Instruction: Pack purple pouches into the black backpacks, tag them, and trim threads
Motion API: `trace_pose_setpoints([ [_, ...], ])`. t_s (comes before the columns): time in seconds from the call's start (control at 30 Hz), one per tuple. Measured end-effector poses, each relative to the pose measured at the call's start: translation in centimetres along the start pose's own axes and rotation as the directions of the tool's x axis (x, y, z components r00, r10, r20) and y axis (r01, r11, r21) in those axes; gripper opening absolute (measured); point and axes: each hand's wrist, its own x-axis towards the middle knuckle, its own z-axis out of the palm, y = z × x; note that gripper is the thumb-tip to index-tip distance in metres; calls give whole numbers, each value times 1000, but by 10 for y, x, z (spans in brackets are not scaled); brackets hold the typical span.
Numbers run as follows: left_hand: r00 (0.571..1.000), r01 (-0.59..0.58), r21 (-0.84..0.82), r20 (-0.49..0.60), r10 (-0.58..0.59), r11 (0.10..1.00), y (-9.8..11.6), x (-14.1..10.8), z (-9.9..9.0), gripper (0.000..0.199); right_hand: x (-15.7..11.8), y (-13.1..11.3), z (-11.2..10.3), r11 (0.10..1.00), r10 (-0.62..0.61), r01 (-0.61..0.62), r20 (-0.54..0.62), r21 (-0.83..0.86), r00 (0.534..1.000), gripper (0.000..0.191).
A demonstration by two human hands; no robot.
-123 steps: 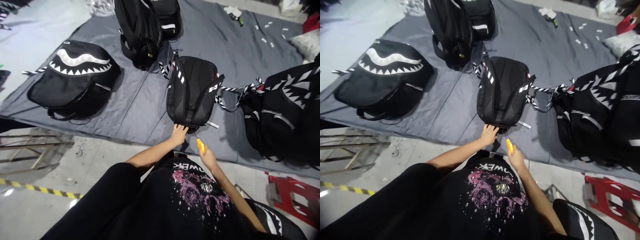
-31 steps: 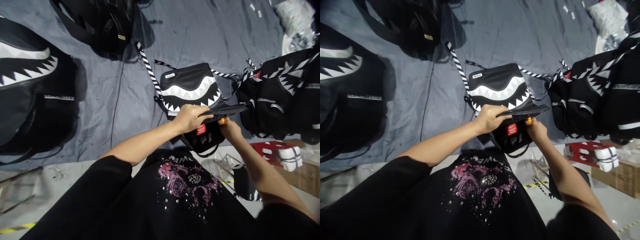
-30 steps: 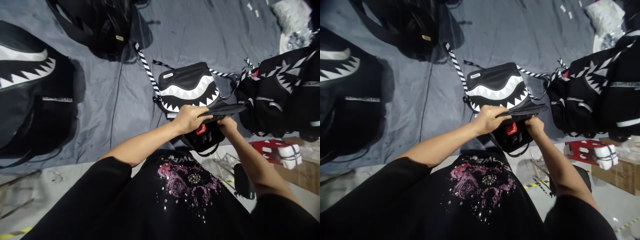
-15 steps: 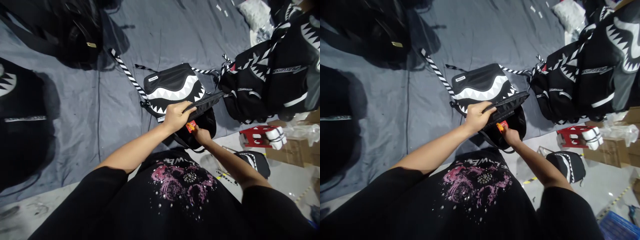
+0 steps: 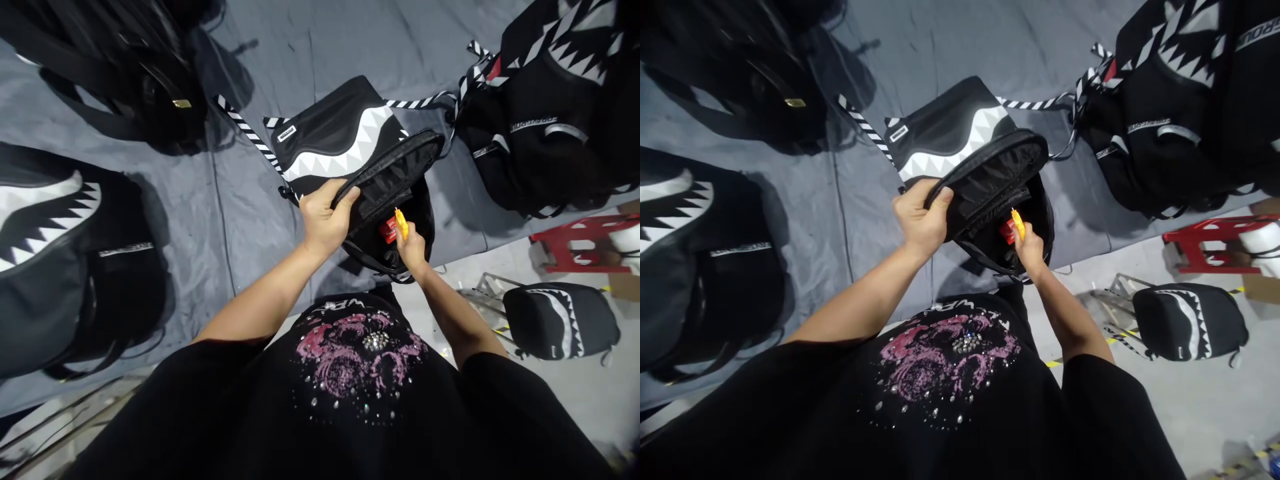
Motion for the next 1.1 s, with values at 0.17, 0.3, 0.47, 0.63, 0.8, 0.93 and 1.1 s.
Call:
trace_pose_setpoints([
  [0.17, 1000, 14, 4, 9, -14, 1000, -4, -1, 1, 37, -4, 8, -71, 981, -40, 67, 151, -182, 988, 45],
  [0.3, 1000, 15, -27, 17, -15, 1000, -4, -2, 3, 36, -21, 40, -143, 949, 30, 66, 295, -308, 955, 37],
  [0.47, 999, -5, -51, 37, 7, 999, 0, -1, 9, 35, -41, 72, -191, 976, 52, 48, 446, -210, 894, 24],
  [0.63, 998, -2, -45, 64, 5, 999, 1, -1, 11, 36, -35, 68, -200, 995, 75, -44, 380, -90, 922, 24],
  [0.8, 998, 2, -23, 58, -1, 1000, 4, -6, 21, 33, -25, 70, -198, 952, 213, -285, 419, 116, 883, 25],
  [0.93, 951, -93, -69, 289, 109, 993, 21, -20, 11, 31, -34, 81, -186, 887, 188, -346, 445, 307, 876, 35],
  [1.1, 738, 380, 1, 602, -304, 925, -2, -67, -32, 89, -63, 126, -164, 735, 153, -409, 454, 541, 878, 69],
])
